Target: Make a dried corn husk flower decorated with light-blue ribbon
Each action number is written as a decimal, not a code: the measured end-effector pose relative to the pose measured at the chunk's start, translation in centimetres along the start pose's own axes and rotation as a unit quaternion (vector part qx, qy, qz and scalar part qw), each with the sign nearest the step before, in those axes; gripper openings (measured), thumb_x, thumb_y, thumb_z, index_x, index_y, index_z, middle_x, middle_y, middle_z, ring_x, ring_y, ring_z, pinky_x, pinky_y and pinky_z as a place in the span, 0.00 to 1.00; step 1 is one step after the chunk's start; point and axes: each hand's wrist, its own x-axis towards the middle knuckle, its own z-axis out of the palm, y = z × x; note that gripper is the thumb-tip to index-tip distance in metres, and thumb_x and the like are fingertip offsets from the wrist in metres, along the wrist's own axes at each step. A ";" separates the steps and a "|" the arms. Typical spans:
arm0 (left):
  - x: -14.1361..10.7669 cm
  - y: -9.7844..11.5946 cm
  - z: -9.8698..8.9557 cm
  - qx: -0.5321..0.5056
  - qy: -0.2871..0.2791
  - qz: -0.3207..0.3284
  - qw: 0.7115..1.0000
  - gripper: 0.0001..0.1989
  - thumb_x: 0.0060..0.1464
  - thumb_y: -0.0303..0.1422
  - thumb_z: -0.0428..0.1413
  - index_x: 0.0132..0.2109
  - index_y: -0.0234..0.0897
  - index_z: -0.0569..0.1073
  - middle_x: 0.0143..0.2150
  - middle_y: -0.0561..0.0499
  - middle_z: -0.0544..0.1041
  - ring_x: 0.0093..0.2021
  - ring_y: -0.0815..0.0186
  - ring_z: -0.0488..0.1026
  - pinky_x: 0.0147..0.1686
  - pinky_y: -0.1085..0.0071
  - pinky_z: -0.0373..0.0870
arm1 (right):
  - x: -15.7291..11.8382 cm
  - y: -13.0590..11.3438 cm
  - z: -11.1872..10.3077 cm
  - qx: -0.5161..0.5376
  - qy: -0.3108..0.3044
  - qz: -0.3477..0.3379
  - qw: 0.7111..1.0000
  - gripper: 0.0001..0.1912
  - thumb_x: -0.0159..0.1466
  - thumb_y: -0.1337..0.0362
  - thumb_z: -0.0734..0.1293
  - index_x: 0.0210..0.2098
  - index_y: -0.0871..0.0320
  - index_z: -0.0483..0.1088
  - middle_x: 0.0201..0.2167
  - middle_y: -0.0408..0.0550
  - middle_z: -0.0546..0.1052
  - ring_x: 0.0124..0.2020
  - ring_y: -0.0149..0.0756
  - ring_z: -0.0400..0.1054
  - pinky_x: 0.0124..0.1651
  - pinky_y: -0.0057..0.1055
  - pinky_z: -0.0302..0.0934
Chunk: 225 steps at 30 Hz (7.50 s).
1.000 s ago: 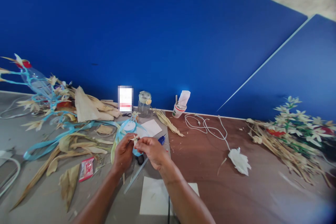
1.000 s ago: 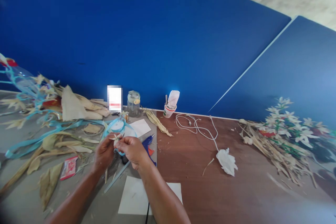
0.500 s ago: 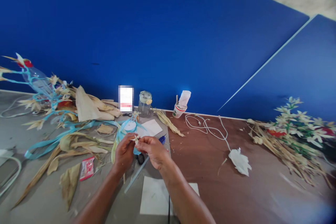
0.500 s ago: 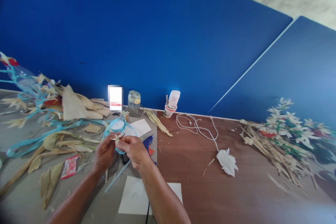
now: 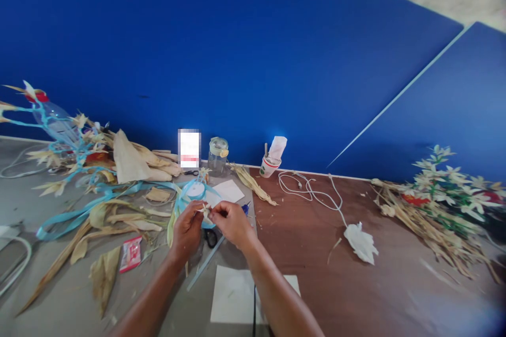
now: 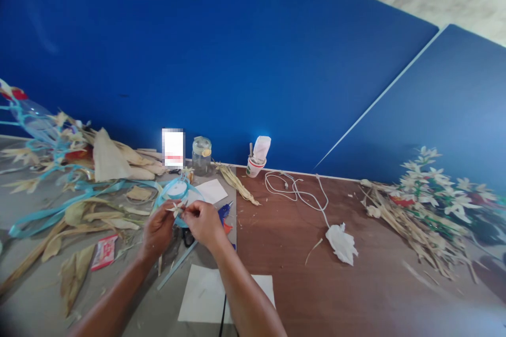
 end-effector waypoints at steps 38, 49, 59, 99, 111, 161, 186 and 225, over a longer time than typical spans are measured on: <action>0.6 0.2 -0.9 0.171 0.070 0.143 0.972 0.08 0.54 0.27 0.52 0.38 0.40 0.75 0.33 0.49 0.78 0.37 0.62 0.73 0.49 0.57 0.65 | -1.5 -2.0 1.9 0.349 -0.109 0.205 0.908 0.14 0.46 0.55 0.72 0.22 0.61 0.73 0.18 0.40 0.68 0.19 0.24 0.55 0.25 0.25 0.46; 0.8 0.7 -0.9 0.176 0.076 0.150 0.970 0.07 0.56 0.28 0.52 0.36 0.41 0.75 0.32 0.51 0.77 0.36 0.63 0.73 0.52 0.57 0.63 | -1.2 -1.5 2.9 0.479 -0.078 0.257 0.836 0.08 0.43 0.67 0.69 0.19 0.58 0.63 0.15 0.37 0.64 0.18 0.26 0.53 0.24 0.26 0.44; 0.5 0.7 -0.7 0.188 0.058 0.153 0.969 0.08 0.57 0.27 0.51 0.37 0.40 0.75 0.34 0.50 0.78 0.38 0.63 0.73 0.52 0.58 0.64 | -0.9 -0.4 3.8 0.403 -0.022 0.188 0.896 0.07 0.42 0.68 0.68 0.15 0.58 0.64 0.12 0.36 0.62 0.17 0.25 0.50 0.24 0.26 0.42; 0.8 0.7 -0.9 0.226 0.078 0.205 0.949 0.06 0.55 0.26 0.54 0.39 0.40 0.73 0.34 0.50 0.77 0.36 0.64 0.73 0.51 0.56 0.64 | -1.6 -0.9 2.7 0.148 0.083 0.021 0.985 0.07 0.51 0.63 0.66 0.19 0.59 0.66 0.17 0.37 0.63 0.21 0.26 0.53 0.27 0.25 0.48; 0.8 0.8 -0.7 0.243 0.085 0.200 0.945 0.05 0.56 0.27 0.54 0.38 0.40 0.73 0.33 0.50 0.78 0.36 0.64 0.74 0.51 0.57 0.63 | -1.8 -2.0 1.9 0.049 0.094 -0.026 0.994 0.13 0.57 0.57 0.64 0.21 0.59 0.65 0.18 0.38 0.63 0.22 0.27 0.54 0.27 0.26 0.51; 0.4 0.8 -0.1 0.111 0.052 0.080 0.989 0.05 0.57 0.32 0.53 0.38 0.40 0.74 0.34 0.50 0.79 0.39 0.63 0.76 0.54 0.55 0.65 | -2.4 -1.8 1.1 -0.146 0.222 -0.218 0.939 0.08 0.59 0.67 0.61 0.35 0.57 0.72 0.35 0.49 0.71 0.39 0.39 0.64 0.44 0.38 0.54; 0.3 1.0 0.1 0.085 -0.025 0.124 0.988 0.07 0.55 0.26 0.53 0.37 0.42 0.74 0.33 0.52 0.78 0.37 0.64 0.75 0.54 0.58 0.63 | -1.6 -1.5 1.0 -0.087 0.111 -0.114 0.983 0.09 0.54 0.72 0.61 0.33 0.59 0.70 0.32 0.46 0.73 0.38 0.36 0.66 0.44 0.33 0.60; 0.1 1.1 0.2 0.104 -0.042 0.120 0.986 0.07 0.56 0.27 0.51 0.35 0.41 0.73 0.32 0.51 0.78 0.37 0.64 0.74 0.54 0.57 0.62 | -1.0 -1.4 -1.5 0.093 0.046 0.014 0.994 0.17 0.49 0.66 0.68 0.39 0.57 0.71 0.31 0.43 0.68 0.33 0.32 0.62 0.35 0.27 0.60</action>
